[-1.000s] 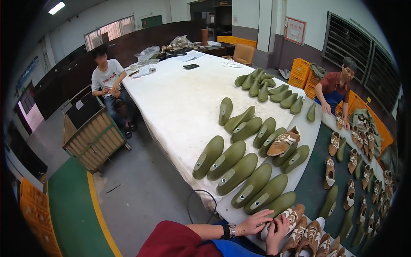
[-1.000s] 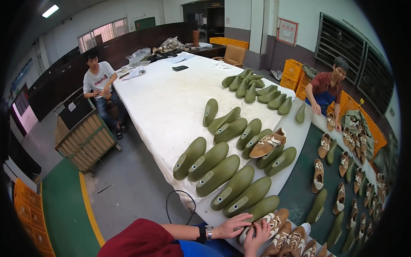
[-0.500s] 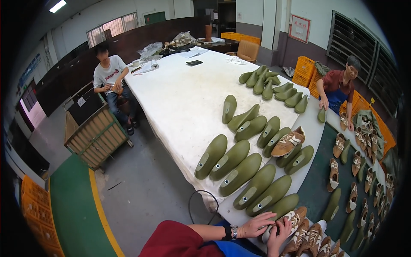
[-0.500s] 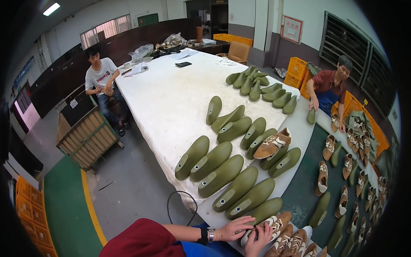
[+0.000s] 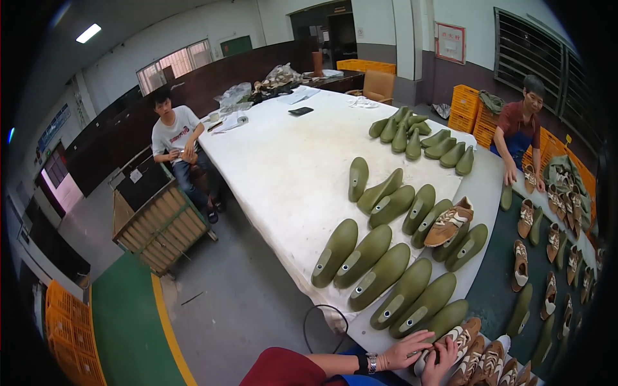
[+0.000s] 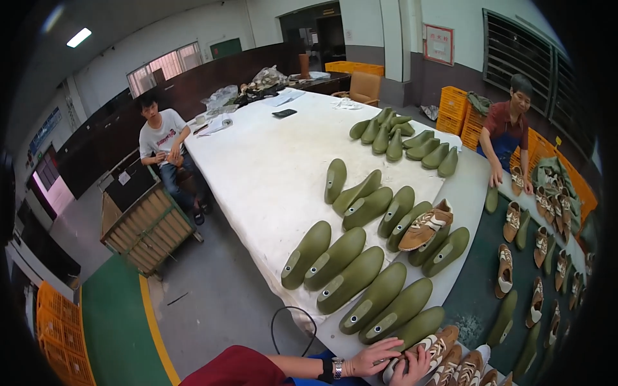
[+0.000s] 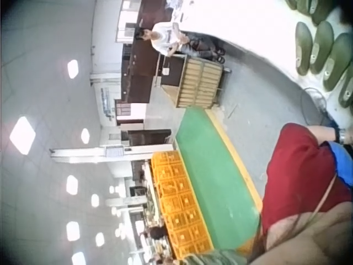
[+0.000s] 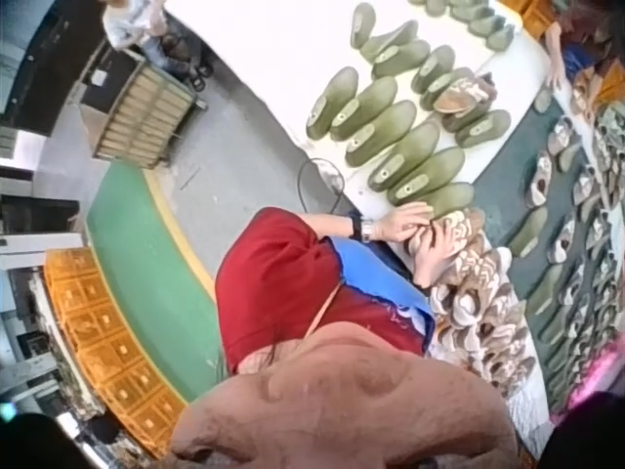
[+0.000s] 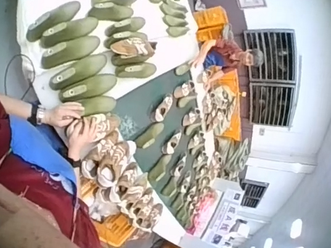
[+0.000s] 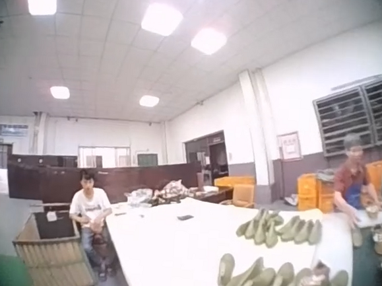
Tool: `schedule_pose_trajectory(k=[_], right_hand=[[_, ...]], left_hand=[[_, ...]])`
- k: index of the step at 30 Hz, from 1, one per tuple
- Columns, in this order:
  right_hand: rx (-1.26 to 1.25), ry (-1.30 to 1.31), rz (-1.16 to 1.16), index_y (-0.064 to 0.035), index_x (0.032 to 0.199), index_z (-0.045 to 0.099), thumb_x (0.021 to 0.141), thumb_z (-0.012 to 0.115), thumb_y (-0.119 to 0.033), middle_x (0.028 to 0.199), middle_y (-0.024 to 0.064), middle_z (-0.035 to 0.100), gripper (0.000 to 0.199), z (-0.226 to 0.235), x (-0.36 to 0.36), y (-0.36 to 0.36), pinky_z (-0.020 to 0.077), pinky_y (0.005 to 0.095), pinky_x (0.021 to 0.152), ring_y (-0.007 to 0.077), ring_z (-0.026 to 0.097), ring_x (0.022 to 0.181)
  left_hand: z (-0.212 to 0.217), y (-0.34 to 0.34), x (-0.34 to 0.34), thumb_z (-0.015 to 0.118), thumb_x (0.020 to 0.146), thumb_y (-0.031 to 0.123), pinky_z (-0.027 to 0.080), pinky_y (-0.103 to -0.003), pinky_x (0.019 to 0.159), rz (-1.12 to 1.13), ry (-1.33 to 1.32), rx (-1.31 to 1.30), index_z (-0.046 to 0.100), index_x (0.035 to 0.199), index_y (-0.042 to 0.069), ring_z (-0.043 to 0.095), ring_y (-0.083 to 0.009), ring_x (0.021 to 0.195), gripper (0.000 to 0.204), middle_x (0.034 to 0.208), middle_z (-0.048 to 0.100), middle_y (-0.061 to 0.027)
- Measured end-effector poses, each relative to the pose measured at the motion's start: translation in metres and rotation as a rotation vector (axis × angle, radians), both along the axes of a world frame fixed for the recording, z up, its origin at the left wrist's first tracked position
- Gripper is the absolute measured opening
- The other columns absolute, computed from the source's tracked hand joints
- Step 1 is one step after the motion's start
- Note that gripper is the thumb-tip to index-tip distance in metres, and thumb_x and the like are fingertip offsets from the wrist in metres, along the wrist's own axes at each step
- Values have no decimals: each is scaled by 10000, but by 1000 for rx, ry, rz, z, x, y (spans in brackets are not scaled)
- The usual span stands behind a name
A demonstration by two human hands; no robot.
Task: Sort and arrange shoe lasts and completed shoe uppers on a workbench.
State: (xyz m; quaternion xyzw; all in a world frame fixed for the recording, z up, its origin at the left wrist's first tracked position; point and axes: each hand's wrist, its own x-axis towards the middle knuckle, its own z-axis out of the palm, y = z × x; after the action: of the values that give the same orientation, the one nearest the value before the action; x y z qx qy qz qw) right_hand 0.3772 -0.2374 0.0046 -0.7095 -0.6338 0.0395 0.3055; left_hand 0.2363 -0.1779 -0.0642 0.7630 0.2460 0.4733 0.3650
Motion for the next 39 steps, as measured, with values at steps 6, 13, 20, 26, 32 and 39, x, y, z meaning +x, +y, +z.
schedule_pose_trajectory(k=[6, 13, 20, 26, 32, 39], right_hand=[[-12, 19, -9, -78, 1065, 647, 870, 576, -195, 1263, 179, 549, 238, -9, 0, 1, 365, 438, 1015, 379, 470, 1193], [90, 152, 2, -32, 973, 616, 792, 560, -63, 1284, 177, 519, 191, -44, 10, 4, 249, 491, 1077, 406, 380, 1268], [79, 181, 12, -30, 962, 619, 795, 555, -68, 1282, 179, 519, 182, -41, 6, 3, 250, 488, 1075, 406, 379, 1268], [101, 184, -43, -35, 955, 619, 790, 574, -79, 1272, 177, 523, 176, -40, 9, -4, 253, 484, 1073, 405, 387, 1258], [125, 182, -71, -111, 926, 676, 732, 638, -119, 1233, 121, 560, 197, -31, 0, 1, 272, 494, 1052, 385, 408, 1235], [158, 180, -61, -134, 922, 694, 739, 644, -174, 1198, 68, 579, 194, -21, -5, 7, 307, 468, 1001, 325, 447, 1187]], left_hand=[[0, 3, -2, 559, 835, 0, 310, -426, 1099, -35, -15, -9, 549, 1239, 61, 364, -337, 1333, 409, 1411, 429, -150], [0, 6, -3, 562, 837, 6, 307, -427, 1102, -30, -4, -11, 551, 1236, 61, 359, -337, 1336, 403, 1410, 431, -148], [1, 1, -5, 571, 832, -1, 316, -426, 1096, 2, -21, -1, 563, 1217, 53, 375, -340, 1327, 389, 1403, 441, -154], [5, -2, 2, 590, 814, 5, 321, -423, 1093, -30, -30, 3, 575, 1202, 52, 380, -343, 1325, 391, 1405, 438, -161], [43, 8, -15, 642, 784, 87, 341, -483, 1048, -26, 218, 157, 585, 1172, 58, 415, -418, 1232, 394, 1320, 488, -172], [109, 53, -75, 711, 729, 205, 245, -574, 1043, 390, 488, 308, 553, 1194, 46, 274, -510, 1288, 516, 1366, 404, -228]])
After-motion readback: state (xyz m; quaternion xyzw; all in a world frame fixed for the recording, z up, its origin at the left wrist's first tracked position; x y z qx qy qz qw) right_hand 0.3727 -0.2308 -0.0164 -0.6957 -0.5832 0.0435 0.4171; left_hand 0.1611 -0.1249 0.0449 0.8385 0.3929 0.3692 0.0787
